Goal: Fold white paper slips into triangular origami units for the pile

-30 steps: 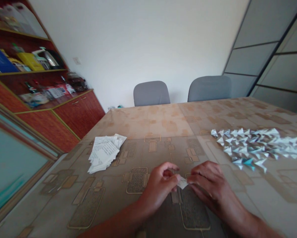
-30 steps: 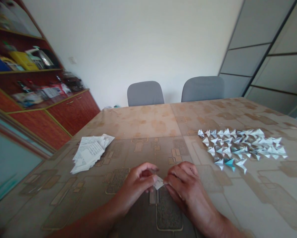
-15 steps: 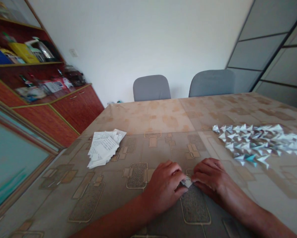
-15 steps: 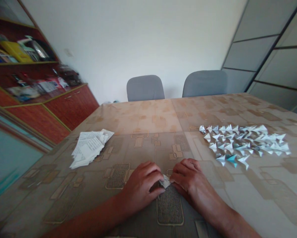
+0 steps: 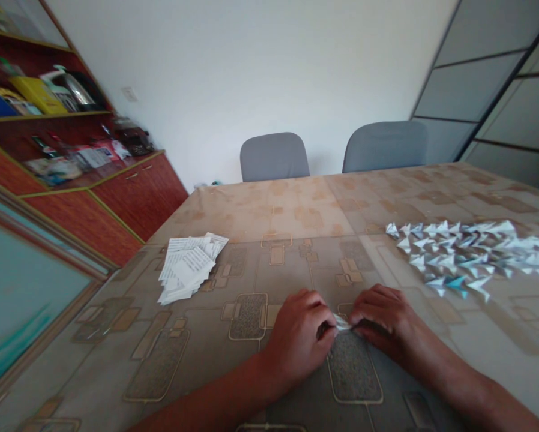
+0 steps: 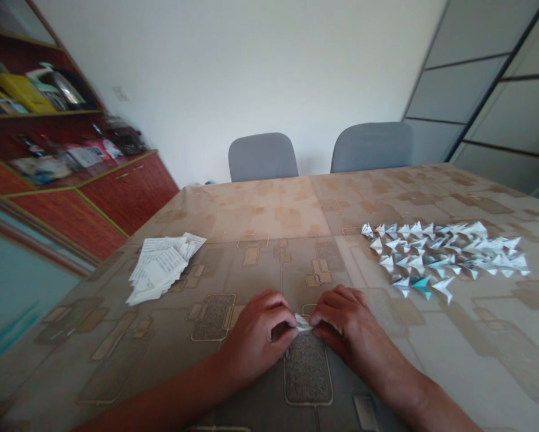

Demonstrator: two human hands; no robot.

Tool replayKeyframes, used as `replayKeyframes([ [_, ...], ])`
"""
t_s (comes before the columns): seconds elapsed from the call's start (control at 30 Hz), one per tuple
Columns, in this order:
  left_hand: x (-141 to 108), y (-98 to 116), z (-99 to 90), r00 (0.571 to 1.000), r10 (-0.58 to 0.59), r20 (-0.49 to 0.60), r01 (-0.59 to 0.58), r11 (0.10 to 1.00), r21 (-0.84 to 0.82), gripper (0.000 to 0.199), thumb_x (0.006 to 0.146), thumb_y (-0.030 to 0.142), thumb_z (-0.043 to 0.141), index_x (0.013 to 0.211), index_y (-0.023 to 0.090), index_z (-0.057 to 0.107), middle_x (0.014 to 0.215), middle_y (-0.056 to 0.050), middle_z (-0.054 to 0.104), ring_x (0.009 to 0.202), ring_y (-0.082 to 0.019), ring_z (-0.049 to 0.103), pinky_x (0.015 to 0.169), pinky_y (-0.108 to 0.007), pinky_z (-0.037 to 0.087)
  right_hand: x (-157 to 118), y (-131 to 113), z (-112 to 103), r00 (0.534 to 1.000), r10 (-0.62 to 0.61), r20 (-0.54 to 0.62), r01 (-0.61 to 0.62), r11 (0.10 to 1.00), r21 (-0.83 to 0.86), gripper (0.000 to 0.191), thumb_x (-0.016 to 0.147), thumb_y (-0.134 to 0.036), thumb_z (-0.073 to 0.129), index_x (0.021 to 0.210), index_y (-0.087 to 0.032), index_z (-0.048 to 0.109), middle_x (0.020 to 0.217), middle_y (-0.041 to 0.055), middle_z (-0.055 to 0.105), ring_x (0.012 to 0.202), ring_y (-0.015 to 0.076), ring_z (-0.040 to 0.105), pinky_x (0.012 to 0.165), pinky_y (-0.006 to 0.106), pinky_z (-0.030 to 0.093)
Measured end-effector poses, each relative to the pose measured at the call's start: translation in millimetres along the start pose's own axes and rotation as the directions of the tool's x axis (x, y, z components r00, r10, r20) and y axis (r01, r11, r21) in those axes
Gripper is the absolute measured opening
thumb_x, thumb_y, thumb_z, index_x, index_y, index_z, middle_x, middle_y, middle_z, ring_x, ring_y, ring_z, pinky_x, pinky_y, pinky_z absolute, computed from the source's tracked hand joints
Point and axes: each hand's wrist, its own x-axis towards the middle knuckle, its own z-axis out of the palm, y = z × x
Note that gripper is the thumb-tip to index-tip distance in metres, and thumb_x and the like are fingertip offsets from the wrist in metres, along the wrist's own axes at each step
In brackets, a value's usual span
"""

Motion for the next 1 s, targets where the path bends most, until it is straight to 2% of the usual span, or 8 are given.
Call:
replayKeyframes([
  [0.3, 2, 0, 6.4, 0.998, -0.047, -0.044, 0.048, 0.999, 0.022, 0.009, 0.074, 0.011, 0.069, 0.071, 0.017, 0.063, 0.076, 0.0, 0.061, 0.077, -0.017, 0.056, 0.07, -0.028, 0.038, 0, -7, 4, 0.995, 0.095, -0.031, -0.096, 0.995, -0.029, 0.01, 0.084, -0.017, 0.066, 0.076, -0.023, 0.064, 0.078, 0.0003, 0.064, 0.08, 0.021, 0.056, 0.074, 0.034, 0.036],
  [0.63, 1, -3, 15.9, 0.993, -0.051, -0.105, 0.063, 0.991, 0.114, 0.012, 0.07, 0.009, 0.064, 0.069, 0.018, 0.057, 0.075, 0.0, 0.057, 0.076, -0.017, 0.053, 0.067, -0.029, 0.035, 4, -15, 10, 0.976, 0.199, -0.09, -0.202, 0.979, -0.025, 0.015, 0.077, -0.007, 0.064, 0.071, -0.021, 0.062, 0.074, 0.0001, 0.06, 0.076, 0.02, 0.053, 0.073, 0.033, 0.034],
  [1.0, 2, -1, 16.0, 0.991, -0.093, -0.092, 0.102, 0.989, 0.104, 0.013, 0.068, 0.008, 0.062, 0.069, 0.018, 0.054, 0.076, 0.0, 0.056, 0.077, -0.018, 0.051, 0.067, -0.029, 0.035, 7, -16, 17, 0.957, 0.275, -0.088, -0.284, 0.953, -0.109, 0.015, 0.073, -0.006, 0.06, 0.069, -0.021, 0.061, 0.073, 0.0018, 0.061, 0.076, 0.0213, 0.054, 0.071, 0.035, 0.035],
])
